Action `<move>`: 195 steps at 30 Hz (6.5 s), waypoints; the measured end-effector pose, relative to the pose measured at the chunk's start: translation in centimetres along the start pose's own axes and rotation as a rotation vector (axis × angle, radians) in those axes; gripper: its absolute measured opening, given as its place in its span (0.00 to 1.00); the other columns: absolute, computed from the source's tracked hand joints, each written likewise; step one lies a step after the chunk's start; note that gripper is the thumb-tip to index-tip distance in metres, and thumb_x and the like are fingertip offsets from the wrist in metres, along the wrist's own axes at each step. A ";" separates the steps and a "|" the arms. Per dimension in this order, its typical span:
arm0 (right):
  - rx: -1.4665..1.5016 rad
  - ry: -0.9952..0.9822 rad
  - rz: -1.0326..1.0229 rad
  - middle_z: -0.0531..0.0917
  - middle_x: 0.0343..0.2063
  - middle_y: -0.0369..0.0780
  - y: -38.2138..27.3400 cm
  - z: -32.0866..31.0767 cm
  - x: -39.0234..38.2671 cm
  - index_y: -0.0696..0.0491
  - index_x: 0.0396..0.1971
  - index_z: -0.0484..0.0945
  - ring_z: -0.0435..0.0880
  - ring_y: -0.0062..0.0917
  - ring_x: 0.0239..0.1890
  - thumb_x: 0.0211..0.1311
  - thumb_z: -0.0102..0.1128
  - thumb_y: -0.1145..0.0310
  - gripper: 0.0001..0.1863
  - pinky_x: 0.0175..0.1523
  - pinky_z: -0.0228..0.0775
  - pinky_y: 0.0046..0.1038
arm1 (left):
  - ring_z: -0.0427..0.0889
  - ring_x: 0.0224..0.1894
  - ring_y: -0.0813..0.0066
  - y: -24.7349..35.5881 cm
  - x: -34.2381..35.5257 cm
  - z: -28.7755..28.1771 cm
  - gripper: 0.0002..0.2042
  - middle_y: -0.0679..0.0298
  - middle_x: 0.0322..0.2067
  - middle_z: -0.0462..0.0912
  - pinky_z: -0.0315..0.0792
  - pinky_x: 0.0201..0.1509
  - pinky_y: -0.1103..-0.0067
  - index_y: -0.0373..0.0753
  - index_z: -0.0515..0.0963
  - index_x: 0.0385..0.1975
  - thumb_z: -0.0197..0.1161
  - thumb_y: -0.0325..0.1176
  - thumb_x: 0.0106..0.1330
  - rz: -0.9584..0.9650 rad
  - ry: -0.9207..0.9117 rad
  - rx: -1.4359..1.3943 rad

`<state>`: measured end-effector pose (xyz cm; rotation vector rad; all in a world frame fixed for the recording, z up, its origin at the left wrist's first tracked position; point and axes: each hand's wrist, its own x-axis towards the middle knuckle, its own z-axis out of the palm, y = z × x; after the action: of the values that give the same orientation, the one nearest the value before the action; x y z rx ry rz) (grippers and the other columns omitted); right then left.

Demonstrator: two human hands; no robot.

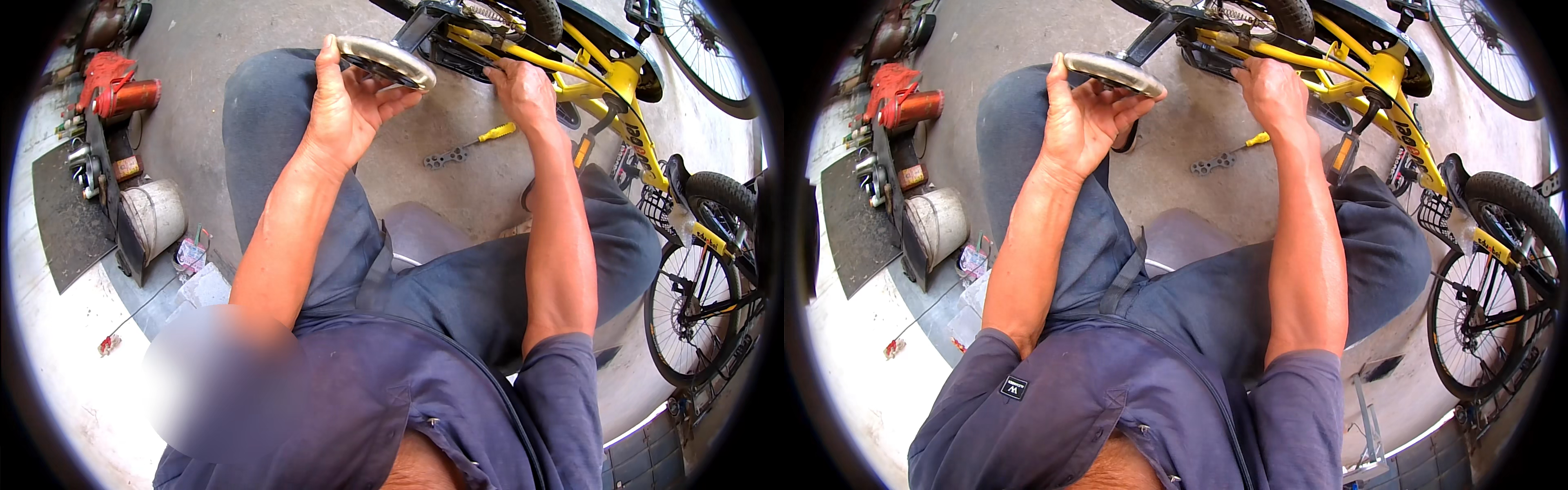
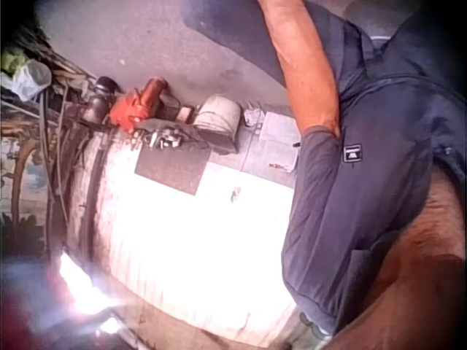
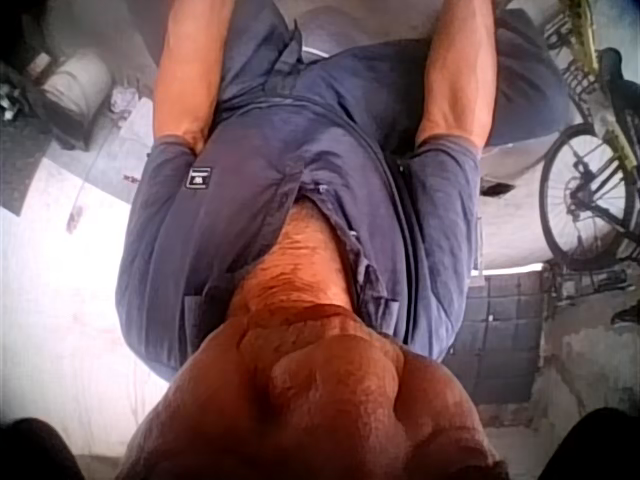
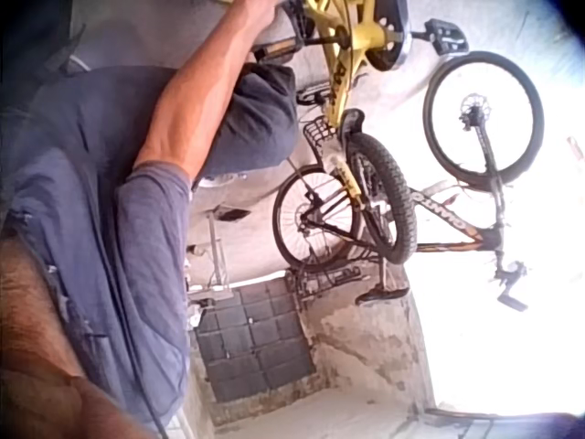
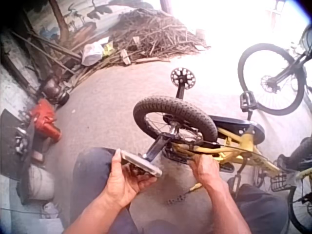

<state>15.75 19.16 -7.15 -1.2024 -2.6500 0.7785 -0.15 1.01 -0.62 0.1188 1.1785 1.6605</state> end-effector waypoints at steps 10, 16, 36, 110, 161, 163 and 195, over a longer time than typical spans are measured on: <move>-0.045 0.033 0.007 0.84 0.33 0.46 -1.8 -1.9 1.0 0.49 0.38 0.84 0.82 0.42 0.40 0.55 0.61 0.58 0.15 0.46 0.72 0.38 | 0.81 0.48 0.58 0.0 -0.1 0.1 0.42 0.53 0.44 0.75 0.78 0.54 0.65 0.30 0.65 0.50 0.41 0.72 0.61 0.001 0.020 0.004; -0.072 0.014 0.049 0.84 0.35 0.46 -0.6 -0.4 1.0 0.48 0.39 0.84 0.81 0.42 0.41 0.56 0.60 0.57 0.15 0.47 0.72 0.38 | 0.80 0.49 0.52 0.1 0.1 0.2 0.43 0.51 0.43 0.74 0.77 0.55 0.64 0.27 0.64 0.50 0.42 0.72 0.61 -0.007 0.000 -0.010; 0.004 -0.111 0.080 0.83 0.36 0.48 2.7 5.1 1.6 0.50 0.41 0.83 0.81 0.44 0.43 0.60 0.58 0.54 0.17 0.48 0.72 0.38 | 0.77 0.51 0.41 0.3 -0.3 0.3 0.45 0.44 0.46 0.74 0.77 0.57 0.64 0.22 0.63 0.50 0.43 0.70 0.61 -0.004 0.005 -0.010; -0.149 0.066 -0.106 0.84 0.33 0.46 -4.1 -2.6 2.1 0.47 0.42 0.83 0.82 0.41 0.40 0.58 0.60 0.59 0.14 0.46 0.72 0.39 | 0.74 0.53 0.39 -0.1 0.0 0.0 0.44 0.44 0.46 0.71 0.74 0.60 0.60 0.21 0.60 0.50 0.47 0.69 0.61 0.015 -0.021 -0.055; -0.038 -0.117 0.138 0.83 0.37 0.48 1.9 3.7 1.3 0.51 0.40 0.80 0.79 0.46 0.44 0.62 0.56 0.51 0.19 0.48 0.70 0.41 | 0.75 0.52 0.38 0.1 -0.2 -0.1 0.46 0.41 0.47 0.75 0.77 0.57 0.64 0.22 0.64 0.51 0.41 0.71 0.62 -0.016 0.016 0.000; -0.028 -0.100 0.144 0.83 0.36 0.48 2.5 5.1 1.5 0.52 0.39 0.79 0.80 0.46 0.43 0.62 0.56 0.52 0.18 0.48 0.71 0.41 | 0.75 0.52 0.38 0.2 -0.2 -0.1 0.45 0.41 0.48 0.75 0.77 0.57 0.64 0.22 0.64 0.51 0.41 0.71 0.62 -0.026 0.020 -0.009; 0.122 -0.062 0.043 0.84 0.29 0.45 0.3 -1.2 -0.5 0.55 0.46 0.80 0.83 0.37 0.36 0.62 0.57 0.58 0.19 0.47 0.71 0.33 | 0.74 0.53 0.37 -0.1 -0.1 0.0 0.46 0.38 0.48 0.71 0.77 0.57 0.63 0.21 0.62 0.50 0.44 0.71 0.61 0.017 0.000 -0.021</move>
<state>16.67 19.41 -6.23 -1.2271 -2.5891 0.9849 -0.02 0.99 -0.66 0.1159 1.1626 1.6874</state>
